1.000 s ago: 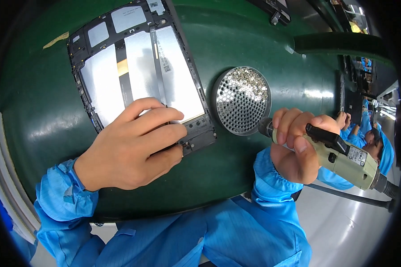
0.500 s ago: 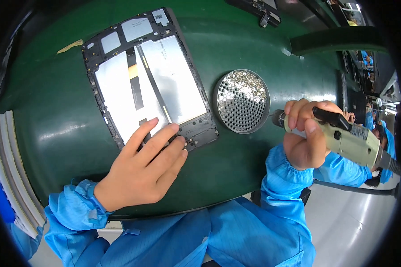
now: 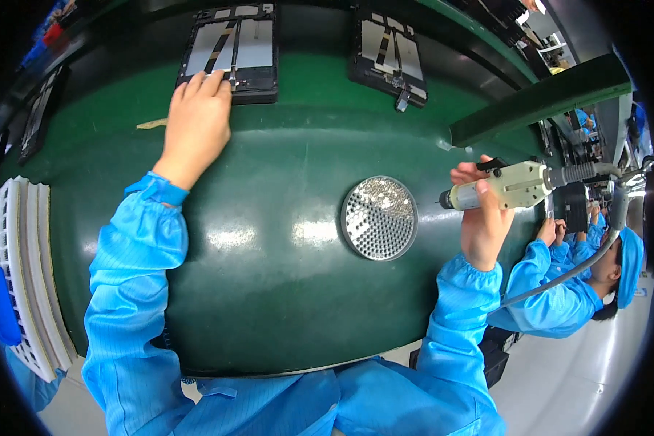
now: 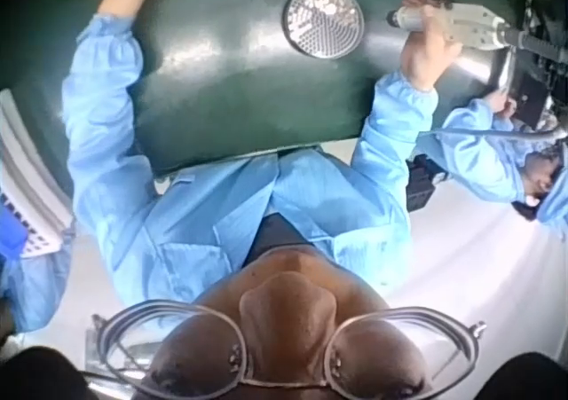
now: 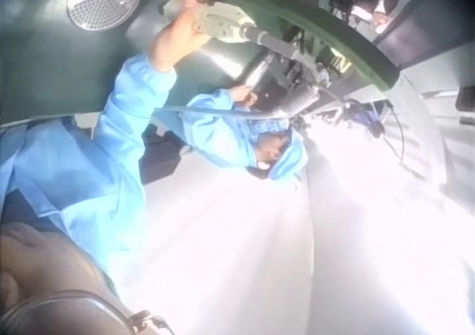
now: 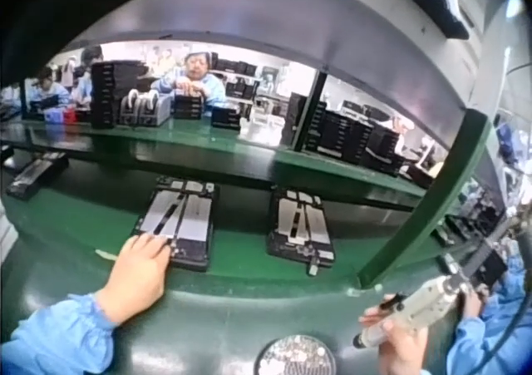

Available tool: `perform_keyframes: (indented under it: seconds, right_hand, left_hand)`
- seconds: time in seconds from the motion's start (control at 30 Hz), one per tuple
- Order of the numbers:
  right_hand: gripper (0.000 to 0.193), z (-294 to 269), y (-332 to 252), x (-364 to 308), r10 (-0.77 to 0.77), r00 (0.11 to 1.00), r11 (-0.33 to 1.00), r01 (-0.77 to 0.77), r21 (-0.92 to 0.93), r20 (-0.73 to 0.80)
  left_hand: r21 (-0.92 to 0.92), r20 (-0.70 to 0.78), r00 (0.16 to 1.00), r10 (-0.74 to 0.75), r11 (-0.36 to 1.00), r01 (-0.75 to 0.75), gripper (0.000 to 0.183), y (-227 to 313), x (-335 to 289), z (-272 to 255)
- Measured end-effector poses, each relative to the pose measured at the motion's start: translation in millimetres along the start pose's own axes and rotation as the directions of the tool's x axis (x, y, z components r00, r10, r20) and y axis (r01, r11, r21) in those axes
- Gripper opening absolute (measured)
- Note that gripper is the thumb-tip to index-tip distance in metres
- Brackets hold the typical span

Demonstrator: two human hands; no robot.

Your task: The person assembles electronic devices by installing internal ribbon cables and battery components into a tablet chassis, then securing them with screws using an electric screwdriver.

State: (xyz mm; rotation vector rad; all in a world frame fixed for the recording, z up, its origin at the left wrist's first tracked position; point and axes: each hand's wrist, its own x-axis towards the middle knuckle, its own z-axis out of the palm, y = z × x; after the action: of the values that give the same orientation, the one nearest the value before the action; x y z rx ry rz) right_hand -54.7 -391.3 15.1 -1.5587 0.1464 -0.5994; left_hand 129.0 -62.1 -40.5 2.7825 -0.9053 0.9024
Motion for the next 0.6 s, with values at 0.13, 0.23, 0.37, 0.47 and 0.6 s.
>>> perform_keyframes:
  seconds: [0.13,0.23,0.37,0.47,0.6]
  right_hand:
    - [0.040,-4.1,6.3,-5.1,-0.025,1.000,0.998,0.025,-0.051,0.010]
    - [0.040,-9.1,6.2,-7.4,-0.012,1.000,0.999,0.012,-0.048,0.009]
    - [0.041,-19.6,6.0,-9.8,-0.007,1.000,0.997,0.005,-0.071,-0.030]
    - [0.042,-25.7,4.6,-11.6,-0.003,0.998,0.995,-0.003,-0.098,-0.059]
    - [0.044,-23.1,7.1,-12.1,-0.025,0.996,0.998,0.020,-0.062,-0.085]
  left_hand:
    - [-0.109,0.048,0.996,0.082,0.991,-0.076,0.037,46.4,26.7,7.8]
    - [-0.042,0.100,0.988,0.121,0.992,-0.117,0.049,61.0,36.4,17.4]
    - [0.065,0.135,0.991,0.008,0.998,-0.017,0.061,40.6,54.3,24.6]
    - [0.059,0.140,0.989,0.047,0.997,-0.055,0.062,42.9,63.4,23.2]
    - [-0.369,0.118,0.974,0.194,0.919,-0.138,0.064,81.8,97.7,39.9]
